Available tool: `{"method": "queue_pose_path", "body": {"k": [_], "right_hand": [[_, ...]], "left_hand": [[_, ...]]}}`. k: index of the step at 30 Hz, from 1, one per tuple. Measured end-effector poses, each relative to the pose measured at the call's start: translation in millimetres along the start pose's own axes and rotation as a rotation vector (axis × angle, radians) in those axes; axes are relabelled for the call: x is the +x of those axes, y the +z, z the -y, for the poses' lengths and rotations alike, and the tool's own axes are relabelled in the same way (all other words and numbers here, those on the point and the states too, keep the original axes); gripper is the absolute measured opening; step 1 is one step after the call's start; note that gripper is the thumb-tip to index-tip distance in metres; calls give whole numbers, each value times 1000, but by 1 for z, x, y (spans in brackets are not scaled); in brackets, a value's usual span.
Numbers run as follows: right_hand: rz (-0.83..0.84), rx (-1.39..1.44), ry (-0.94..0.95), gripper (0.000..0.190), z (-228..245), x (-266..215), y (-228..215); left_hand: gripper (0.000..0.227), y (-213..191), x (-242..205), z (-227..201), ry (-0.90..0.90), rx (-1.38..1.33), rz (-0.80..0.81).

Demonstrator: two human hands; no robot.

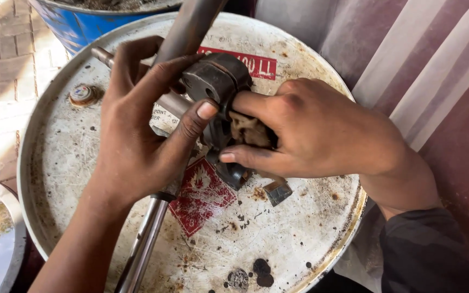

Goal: Cleaning a metal bracket using an abrasive tool and a cloth on top of a barrel workbench.

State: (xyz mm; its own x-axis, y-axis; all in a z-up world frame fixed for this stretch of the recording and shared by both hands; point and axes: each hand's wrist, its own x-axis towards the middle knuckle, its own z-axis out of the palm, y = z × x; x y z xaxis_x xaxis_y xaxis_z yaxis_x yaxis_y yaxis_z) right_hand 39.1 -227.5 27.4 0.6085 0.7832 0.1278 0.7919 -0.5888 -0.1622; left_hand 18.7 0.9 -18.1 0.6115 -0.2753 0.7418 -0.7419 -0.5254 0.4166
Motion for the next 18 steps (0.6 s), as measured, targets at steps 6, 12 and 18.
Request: {"method": "queue_pose_path", "body": {"k": [6, 12, 18], "right_hand": [[-137, 53, -305, 39, -5, -28, -9], [-349, -39, -174, 50, -13, -79, -27], [-480, -63, -225, 48, -23, -63, -14]], "left_hand": [[59, 2, -2, -2, -30, 22, 13], [62, 1, 1, 1, -79, -13, 40], [53, -7, 6, -4, -122, 4, 54]]}}
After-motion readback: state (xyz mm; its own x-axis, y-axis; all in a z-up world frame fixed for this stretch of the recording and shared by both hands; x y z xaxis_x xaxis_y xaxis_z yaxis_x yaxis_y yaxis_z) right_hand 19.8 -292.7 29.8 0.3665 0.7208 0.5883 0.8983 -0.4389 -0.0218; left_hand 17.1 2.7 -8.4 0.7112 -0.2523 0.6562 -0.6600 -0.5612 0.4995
